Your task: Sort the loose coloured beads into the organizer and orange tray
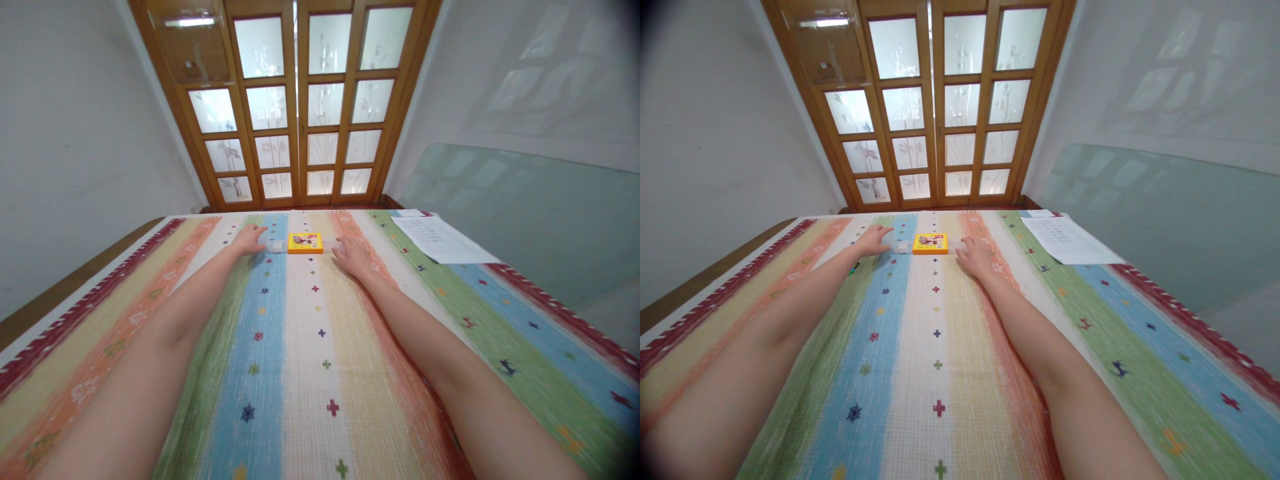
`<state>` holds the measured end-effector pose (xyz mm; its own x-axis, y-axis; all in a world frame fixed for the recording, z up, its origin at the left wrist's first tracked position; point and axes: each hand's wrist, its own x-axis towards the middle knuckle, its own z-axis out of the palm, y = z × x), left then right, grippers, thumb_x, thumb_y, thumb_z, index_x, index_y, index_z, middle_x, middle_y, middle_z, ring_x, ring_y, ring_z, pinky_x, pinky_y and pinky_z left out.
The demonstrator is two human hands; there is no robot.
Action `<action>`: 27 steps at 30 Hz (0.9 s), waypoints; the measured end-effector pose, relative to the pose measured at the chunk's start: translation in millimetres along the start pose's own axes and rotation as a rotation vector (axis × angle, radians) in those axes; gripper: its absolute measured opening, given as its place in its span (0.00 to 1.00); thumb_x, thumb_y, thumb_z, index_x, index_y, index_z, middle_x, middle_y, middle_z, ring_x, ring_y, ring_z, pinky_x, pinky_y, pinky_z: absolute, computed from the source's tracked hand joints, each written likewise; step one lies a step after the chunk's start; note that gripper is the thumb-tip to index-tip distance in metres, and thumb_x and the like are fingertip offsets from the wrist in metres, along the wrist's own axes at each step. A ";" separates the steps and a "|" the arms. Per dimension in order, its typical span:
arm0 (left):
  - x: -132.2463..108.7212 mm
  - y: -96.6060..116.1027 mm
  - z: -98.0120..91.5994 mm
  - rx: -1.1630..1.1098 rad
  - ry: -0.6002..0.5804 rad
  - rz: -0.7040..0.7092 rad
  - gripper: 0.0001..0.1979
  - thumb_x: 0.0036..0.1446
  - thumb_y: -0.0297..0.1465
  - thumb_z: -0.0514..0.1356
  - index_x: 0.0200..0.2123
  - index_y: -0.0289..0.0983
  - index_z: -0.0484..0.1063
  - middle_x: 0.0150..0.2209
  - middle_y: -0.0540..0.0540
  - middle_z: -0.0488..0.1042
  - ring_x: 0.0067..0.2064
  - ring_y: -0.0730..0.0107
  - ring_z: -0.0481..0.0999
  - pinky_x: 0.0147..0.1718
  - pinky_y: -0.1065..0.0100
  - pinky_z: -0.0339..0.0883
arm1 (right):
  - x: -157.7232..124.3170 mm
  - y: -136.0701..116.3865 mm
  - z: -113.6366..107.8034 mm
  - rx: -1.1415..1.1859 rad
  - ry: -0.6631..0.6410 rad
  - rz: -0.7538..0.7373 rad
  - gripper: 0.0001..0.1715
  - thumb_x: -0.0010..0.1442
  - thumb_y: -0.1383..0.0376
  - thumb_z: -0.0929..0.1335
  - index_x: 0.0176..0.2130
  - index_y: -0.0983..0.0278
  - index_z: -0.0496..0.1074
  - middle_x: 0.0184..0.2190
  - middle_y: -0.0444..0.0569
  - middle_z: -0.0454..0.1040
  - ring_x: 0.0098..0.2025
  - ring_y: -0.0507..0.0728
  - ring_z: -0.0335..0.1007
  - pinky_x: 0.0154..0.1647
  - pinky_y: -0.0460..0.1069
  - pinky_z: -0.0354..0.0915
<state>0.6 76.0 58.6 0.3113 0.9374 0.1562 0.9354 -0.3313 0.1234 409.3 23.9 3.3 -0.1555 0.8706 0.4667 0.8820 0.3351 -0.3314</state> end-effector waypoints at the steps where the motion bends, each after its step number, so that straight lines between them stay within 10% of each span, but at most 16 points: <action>1: -3.3 -5.0 -3.1 -0.002 0.018 -0.017 0.43 0.53 0.41 0.65 0.71 0.39 0.64 0.63 0.34 0.68 0.65 0.38 0.66 0.67 0.49 0.57 | -0.2 -0.3 -0.2 0.004 -0.002 -0.005 0.26 0.69 0.56 0.65 0.61 0.65 0.72 0.60 0.59 0.74 0.62 0.67 0.67 0.67 0.61 0.60; 7: -32.9 -47.8 -19.3 -0.049 0.163 -0.201 0.41 0.51 0.41 0.65 0.69 0.41 0.67 0.62 0.36 0.67 0.67 0.36 0.61 0.69 0.47 0.53 | -0.6 -3.4 -2.0 0.006 -0.025 -0.010 0.25 0.70 0.57 0.65 0.61 0.65 0.72 0.60 0.59 0.74 0.63 0.67 0.67 0.67 0.61 0.60; 14: -47.0 -71.1 -12.4 0.047 0.053 -0.266 0.39 0.48 0.35 0.65 0.66 0.38 0.71 0.59 0.32 0.70 0.65 0.37 0.66 0.67 0.46 0.58 | -0.5 -3.6 1.6 -0.037 -0.040 -0.039 0.25 0.69 0.57 0.65 0.61 0.65 0.73 0.61 0.60 0.73 0.64 0.68 0.65 0.67 0.61 0.59; 27: -11.8 -12.0 22.1 0.029 -0.008 0.017 0.43 0.55 0.43 0.64 0.73 0.42 0.61 0.72 0.38 0.62 0.73 0.41 0.57 0.72 0.46 0.47 | -1.2 0.7 9.1 -0.097 -0.054 -0.108 0.26 0.69 0.57 0.66 0.62 0.64 0.72 0.66 0.60 0.69 0.67 0.68 0.62 0.70 0.63 0.57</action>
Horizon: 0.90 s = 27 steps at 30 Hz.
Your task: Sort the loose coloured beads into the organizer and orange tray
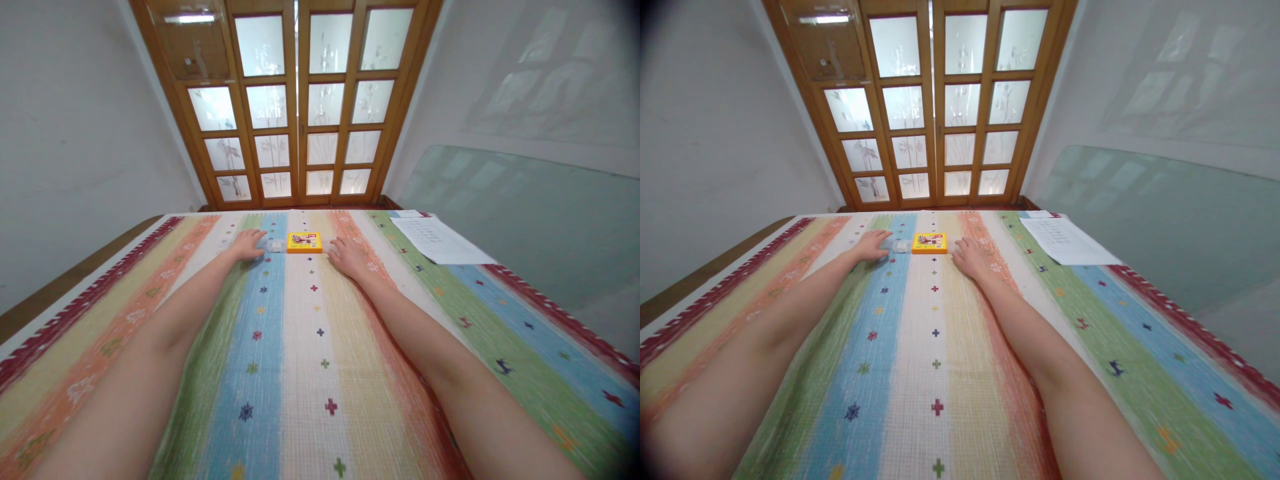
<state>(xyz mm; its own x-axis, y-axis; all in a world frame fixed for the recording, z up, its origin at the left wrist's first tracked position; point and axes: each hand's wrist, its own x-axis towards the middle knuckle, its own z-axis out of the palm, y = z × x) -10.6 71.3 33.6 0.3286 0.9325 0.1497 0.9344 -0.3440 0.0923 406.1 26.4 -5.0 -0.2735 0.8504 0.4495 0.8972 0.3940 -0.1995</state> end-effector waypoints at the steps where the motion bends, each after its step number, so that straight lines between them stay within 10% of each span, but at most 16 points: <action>1: 2.2 8.5 2.7 0.006 -0.001 0.010 0.43 0.56 0.45 0.63 0.74 0.42 0.60 0.73 0.37 0.61 0.73 0.40 0.56 0.72 0.45 0.45 | 0.6 1.7 0.8 0.001 -0.001 0.010 0.27 0.69 0.57 0.66 0.62 0.65 0.72 0.65 0.60 0.69 0.66 0.68 0.63 0.69 0.62 0.58; 13: 1.2 59.7 22.0 -0.048 0.117 -0.026 0.37 0.62 0.39 0.60 0.73 0.38 0.61 0.72 0.33 0.60 0.73 0.39 0.57 0.71 0.44 0.47 | 3.3 14.4 -6.2 0.042 -0.074 0.037 0.26 0.68 0.63 0.67 0.63 0.63 0.70 0.65 0.57 0.69 0.65 0.64 0.65 0.67 0.58 0.62; 22: -18.0 179.4 38.0 -0.213 0.247 0.274 0.24 0.65 0.32 0.58 0.63 0.41 0.73 0.69 0.39 0.64 0.70 0.50 0.62 0.71 0.49 0.54 | 4.9 14.8 -12.5 0.062 -0.071 0.049 0.20 0.68 0.63 0.68 0.58 0.64 0.71 0.57 0.59 0.77 0.57 0.65 0.72 0.59 0.56 0.65; 27: -9.9 222.1 42.8 -0.390 0.241 0.181 0.24 0.65 0.33 0.60 0.63 0.38 0.72 0.62 0.36 0.70 0.63 0.50 0.72 0.63 0.53 0.66 | 1.7 24.8 -11.6 0.126 -0.034 -0.013 0.20 0.67 0.62 0.68 0.57 0.63 0.73 0.55 0.57 0.78 0.56 0.64 0.73 0.60 0.56 0.65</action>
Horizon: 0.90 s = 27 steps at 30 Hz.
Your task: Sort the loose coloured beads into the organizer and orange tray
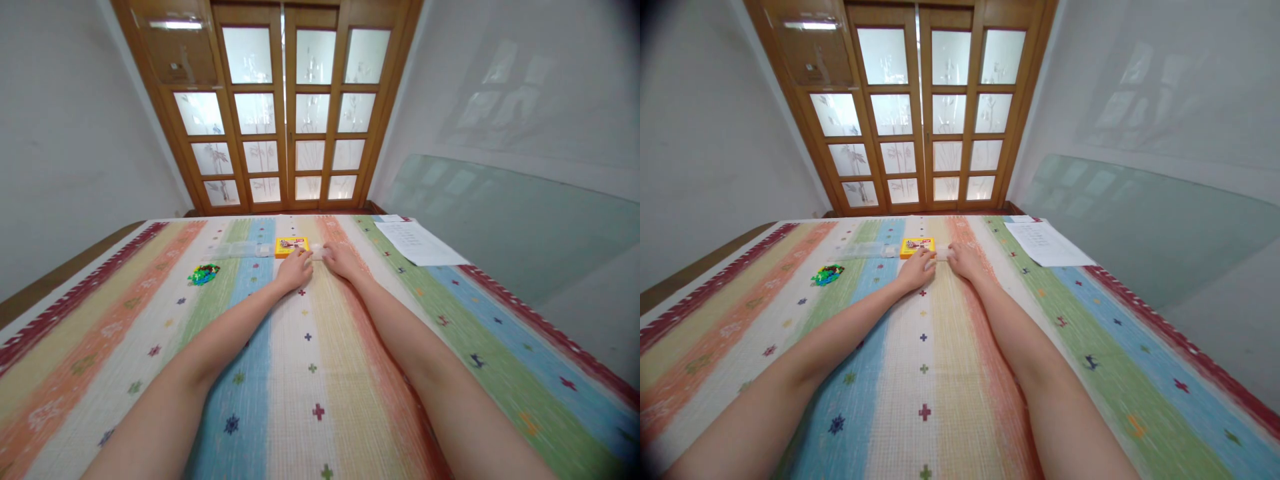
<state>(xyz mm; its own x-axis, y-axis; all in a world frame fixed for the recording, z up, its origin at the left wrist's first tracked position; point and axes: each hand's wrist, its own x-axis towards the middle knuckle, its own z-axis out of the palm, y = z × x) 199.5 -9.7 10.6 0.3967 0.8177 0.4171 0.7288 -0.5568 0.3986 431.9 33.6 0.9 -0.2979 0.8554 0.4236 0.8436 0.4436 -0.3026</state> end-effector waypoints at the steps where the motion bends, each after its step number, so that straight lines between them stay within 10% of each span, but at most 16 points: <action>1: 3.4 2.2 3.9 -0.043 0.011 -0.036 0.25 0.64 0.33 0.61 0.64 0.37 0.71 0.61 0.36 0.71 0.61 0.51 0.73 0.61 0.54 0.67 | -0.2 2.6 0.2 0.031 0.007 -0.008 0.20 0.66 0.62 0.68 0.57 0.62 0.74 0.54 0.57 0.78 0.55 0.63 0.73 0.59 0.56 0.65; 11: 13.5 4.6 33.7 -0.341 0.122 -0.152 0.28 0.63 0.36 0.65 0.65 0.35 0.70 0.58 0.34 0.72 0.51 0.57 0.78 0.57 0.55 0.70 | -4.2 19.6 -7.0 0.307 0.060 0.002 0.15 0.61 0.65 0.67 0.46 0.62 0.79 0.42 0.50 0.82 0.42 0.60 0.75 0.48 0.53 0.69; 27: 16.8 12.3 30.3 -0.730 0.304 -0.312 0.37 0.61 0.40 0.69 0.70 0.40 0.62 0.57 0.36 0.76 0.52 0.56 0.79 0.55 0.55 0.71 | -3.7 -16.0 -9.1 0.380 0.134 -0.028 0.17 0.65 0.59 0.68 0.50 0.60 0.79 0.44 0.50 0.83 0.42 0.60 0.77 0.48 0.53 0.70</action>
<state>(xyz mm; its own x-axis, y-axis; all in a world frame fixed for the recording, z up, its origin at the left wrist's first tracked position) 232.0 1.6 -2.3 -0.0060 0.9329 0.3600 0.1952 -0.3520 0.9154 423.6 20.9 12.0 -0.2368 0.8101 0.5363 0.6034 0.5553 -0.5723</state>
